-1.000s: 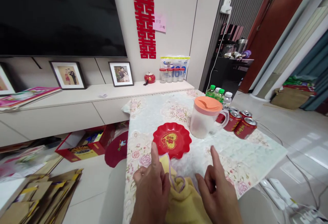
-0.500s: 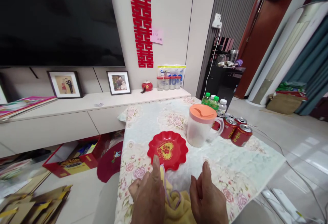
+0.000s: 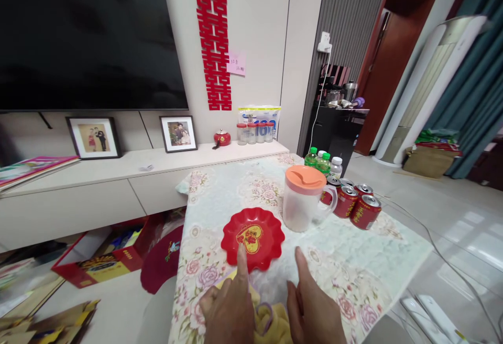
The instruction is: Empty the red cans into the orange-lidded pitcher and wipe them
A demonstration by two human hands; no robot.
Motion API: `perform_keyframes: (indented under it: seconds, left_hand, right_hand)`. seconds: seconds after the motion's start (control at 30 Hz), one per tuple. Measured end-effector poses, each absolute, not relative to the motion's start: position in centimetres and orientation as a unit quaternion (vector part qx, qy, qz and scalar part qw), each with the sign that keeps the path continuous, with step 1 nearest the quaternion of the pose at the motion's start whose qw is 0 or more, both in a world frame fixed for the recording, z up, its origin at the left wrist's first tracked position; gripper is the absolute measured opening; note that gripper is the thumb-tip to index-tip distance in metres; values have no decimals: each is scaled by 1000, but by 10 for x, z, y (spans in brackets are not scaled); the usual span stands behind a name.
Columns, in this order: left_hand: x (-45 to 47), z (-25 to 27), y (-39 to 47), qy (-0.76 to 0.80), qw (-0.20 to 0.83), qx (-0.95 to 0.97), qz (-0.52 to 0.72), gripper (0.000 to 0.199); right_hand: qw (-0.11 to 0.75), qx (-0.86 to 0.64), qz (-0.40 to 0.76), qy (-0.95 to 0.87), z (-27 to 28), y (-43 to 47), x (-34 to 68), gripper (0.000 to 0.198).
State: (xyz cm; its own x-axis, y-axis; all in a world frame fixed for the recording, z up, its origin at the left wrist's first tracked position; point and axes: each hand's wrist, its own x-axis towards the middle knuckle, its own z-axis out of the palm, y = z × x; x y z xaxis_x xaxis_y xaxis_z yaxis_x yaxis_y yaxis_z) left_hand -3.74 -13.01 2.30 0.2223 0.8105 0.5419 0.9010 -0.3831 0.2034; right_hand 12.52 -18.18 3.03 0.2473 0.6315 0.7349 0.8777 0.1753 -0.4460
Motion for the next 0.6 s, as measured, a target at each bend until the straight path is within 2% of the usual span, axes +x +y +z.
perform_keyframes:
  seconds: [0.1, 0.2, 0.27, 0.33, 0.37, 0.43, 0.57, 0.6]
  left_hand:
    - [-39, 20, -125, -513, 87, -790, -324, 89]
    - [-35, 37, -111, -467, 55, -817, -333, 87]
    - [-26, 60, -94, -444, -22, -835, -324, 89]
    - [-9, 89, -71, -411, -148, -851, -291, 91]
    - [3, 103, -58, -420, -206, -836, -286, 96]
    - [31, 129, -34, -421, -297, -803, -298, 115]
    - [88, 156, 3, -413, -360, -769, -330, 149]
    - [99, 158, 9, -419, -367, -759, -338, 153]
  right_hand:
    - [469, -591, -102, -648, 52, -182, 145, 49]
    - [477, -578, -124, -650, 103, -171, 188, 36]
    - [451, -601, -167, -638, 146, -150, 223, 30]
    - [388, -668, -157, -615, 187, -118, 254, 37]
    - [327, -715, -115, -607, 204, -100, 266, 41]
    - [270, -736, -73, -616, 229, -65, 282, 48]
    - [170, -756, 2, -632, 246, -18, 286, 50]
    - [146, -759, 15, -634, 246, -12, 284, 48]
